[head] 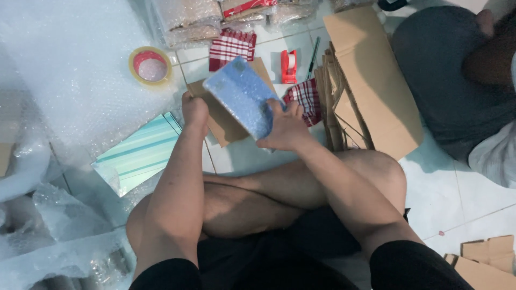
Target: Wrapping a box in bubble wrap and placing it inside a cardboard package, then sealing it with tape.
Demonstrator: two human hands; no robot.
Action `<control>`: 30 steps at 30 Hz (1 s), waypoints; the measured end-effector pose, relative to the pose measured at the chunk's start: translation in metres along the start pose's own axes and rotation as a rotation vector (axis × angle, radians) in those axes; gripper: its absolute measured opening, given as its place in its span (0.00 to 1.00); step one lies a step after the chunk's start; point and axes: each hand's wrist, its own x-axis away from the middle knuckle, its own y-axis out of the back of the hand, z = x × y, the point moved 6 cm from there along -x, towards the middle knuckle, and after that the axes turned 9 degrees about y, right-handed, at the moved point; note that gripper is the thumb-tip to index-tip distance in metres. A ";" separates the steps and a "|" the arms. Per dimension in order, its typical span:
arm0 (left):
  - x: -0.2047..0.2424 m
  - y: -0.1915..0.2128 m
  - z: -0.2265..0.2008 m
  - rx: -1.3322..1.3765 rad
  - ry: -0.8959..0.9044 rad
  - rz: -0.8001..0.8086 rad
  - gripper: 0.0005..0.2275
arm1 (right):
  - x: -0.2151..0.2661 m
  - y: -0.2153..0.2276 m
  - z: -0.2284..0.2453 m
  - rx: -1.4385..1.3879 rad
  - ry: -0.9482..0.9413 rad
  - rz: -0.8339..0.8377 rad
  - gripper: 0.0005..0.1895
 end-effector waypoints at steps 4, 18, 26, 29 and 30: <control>0.002 -0.002 -0.002 -0.005 -0.017 0.012 0.25 | -0.009 -0.022 0.005 0.021 -0.086 0.121 0.60; 0.053 -0.014 -0.028 -0.002 0.000 0.077 0.28 | -0.032 -0.040 -0.006 0.130 -0.174 0.048 0.61; 0.021 -0.013 -0.007 -0.109 -0.042 0.025 0.27 | -0.020 -0.016 0.011 0.079 -0.113 0.035 0.56; 0.023 -0.012 -0.006 -0.189 -0.072 0.019 0.28 | -0.026 -0.018 0.008 0.069 -0.042 -0.024 0.52; 0.026 -0.011 -0.009 -0.224 -0.094 0.017 0.28 | -0.028 -0.020 0.006 0.056 -0.033 -0.044 0.52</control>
